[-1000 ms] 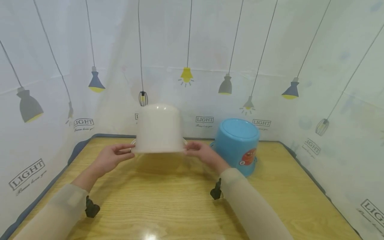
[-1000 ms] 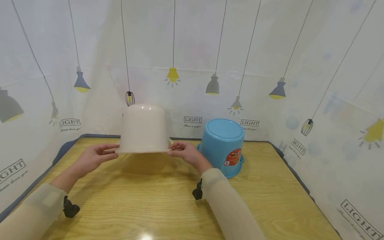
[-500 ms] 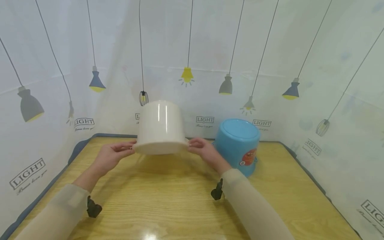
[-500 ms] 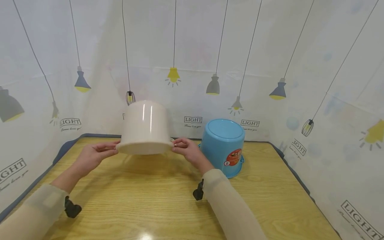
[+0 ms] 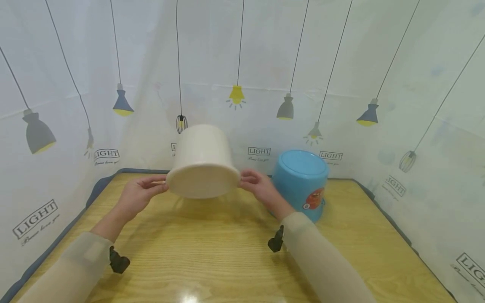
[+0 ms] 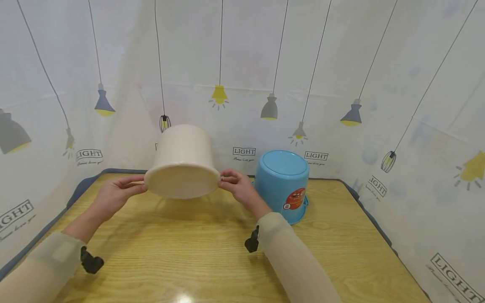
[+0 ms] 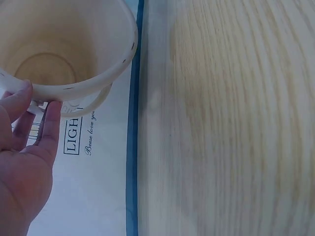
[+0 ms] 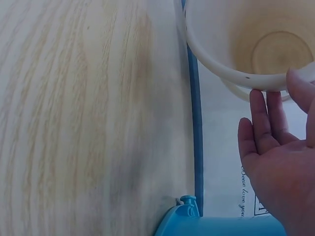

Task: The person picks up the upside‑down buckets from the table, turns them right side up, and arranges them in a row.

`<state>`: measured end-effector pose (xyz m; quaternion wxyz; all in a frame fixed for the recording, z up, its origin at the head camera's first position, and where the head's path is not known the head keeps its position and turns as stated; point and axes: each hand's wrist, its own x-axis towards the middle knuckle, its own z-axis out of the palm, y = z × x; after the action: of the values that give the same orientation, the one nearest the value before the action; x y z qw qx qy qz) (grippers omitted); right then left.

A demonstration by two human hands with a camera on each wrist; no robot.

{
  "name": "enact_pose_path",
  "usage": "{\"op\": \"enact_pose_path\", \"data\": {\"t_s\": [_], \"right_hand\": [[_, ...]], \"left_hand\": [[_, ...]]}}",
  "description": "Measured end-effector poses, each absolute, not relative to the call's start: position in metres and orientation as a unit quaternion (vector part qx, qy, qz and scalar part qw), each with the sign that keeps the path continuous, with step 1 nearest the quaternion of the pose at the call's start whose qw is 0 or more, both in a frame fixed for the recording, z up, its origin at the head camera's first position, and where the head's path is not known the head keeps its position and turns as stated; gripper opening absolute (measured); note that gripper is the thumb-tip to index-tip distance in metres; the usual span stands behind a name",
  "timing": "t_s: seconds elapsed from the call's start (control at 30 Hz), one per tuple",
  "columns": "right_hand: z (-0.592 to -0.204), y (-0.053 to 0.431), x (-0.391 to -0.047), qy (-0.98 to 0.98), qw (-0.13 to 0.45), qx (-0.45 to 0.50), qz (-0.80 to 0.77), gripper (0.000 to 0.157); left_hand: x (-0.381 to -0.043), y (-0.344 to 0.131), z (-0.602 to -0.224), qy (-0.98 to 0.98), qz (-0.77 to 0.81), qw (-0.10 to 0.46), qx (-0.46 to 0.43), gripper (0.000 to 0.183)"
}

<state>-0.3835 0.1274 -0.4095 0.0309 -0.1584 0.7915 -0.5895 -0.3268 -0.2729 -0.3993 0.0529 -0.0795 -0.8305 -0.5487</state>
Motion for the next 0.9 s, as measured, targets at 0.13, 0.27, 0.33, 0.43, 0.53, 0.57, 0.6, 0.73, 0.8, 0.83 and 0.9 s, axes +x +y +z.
{"op": "enact_pose_path", "data": {"t_s": [0.13, 0.27, 0.33, 0.43, 0.53, 0.57, 0.6, 0.73, 0.8, 0.83, 0.9], "right_hand": [[-0.406, 0.127, -0.382, 0.786, 0.026, -0.166, -0.595, 0.033], [-0.403, 0.126, -0.381, 0.778, 0.012, -0.177, -0.603, 0.037], [-0.401, 0.126, -0.382, 0.772, 0.007, -0.179, -0.609, 0.04], [-0.397, 0.126, -0.383, 0.768, 0.003, -0.181, -0.614, 0.042], [-0.393, 0.127, -0.382, 0.775, -0.005, -0.184, -0.605, 0.044], [-0.391, 0.128, -0.381, 0.778, -0.007, -0.185, -0.6, 0.045], [-0.39, 0.128, -0.381, 0.781, -0.009, -0.186, -0.596, 0.045], [-0.385, 0.131, -0.379, 0.789, -0.015, -0.194, -0.583, 0.05], [-0.382, 0.132, -0.379, 0.788, -0.013, -0.202, -0.582, 0.052], [-0.381, 0.133, -0.378, 0.788, -0.013, -0.206, -0.58, 0.054], [-0.378, 0.134, -0.378, 0.789, -0.011, -0.217, -0.575, 0.056]], "left_hand": [[-0.325, -0.271, -0.396, -0.829, -0.55, 0.057, -0.078, 0.055], [-0.322, -0.27, -0.392, -0.826, -0.554, 0.054, -0.086, 0.057], [-0.322, -0.269, -0.39, -0.82, -0.562, 0.052, -0.093, 0.058], [-0.321, -0.269, -0.388, -0.811, -0.573, 0.053, -0.1, 0.059], [-0.321, -0.267, -0.385, -0.803, -0.581, 0.072, -0.111, 0.057], [-0.321, -0.266, -0.384, -0.8, -0.583, 0.081, -0.116, 0.057], [-0.321, -0.264, -0.383, -0.796, -0.586, 0.091, -0.122, 0.055], [-0.322, -0.261, -0.379, -0.785, -0.59, 0.119, -0.148, 0.053], [-0.322, -0.262, -0.377, -0.786, -0.584, 0.124, -0.16, 0.055], [-0.322, -0.263, -0.377, -0.788, -0.579, 0.125, -0.167, 0.056], [-0.321, -0.264, -0.376, -0.792, -0.57, 0.126, -0.181, 0.06]]}}
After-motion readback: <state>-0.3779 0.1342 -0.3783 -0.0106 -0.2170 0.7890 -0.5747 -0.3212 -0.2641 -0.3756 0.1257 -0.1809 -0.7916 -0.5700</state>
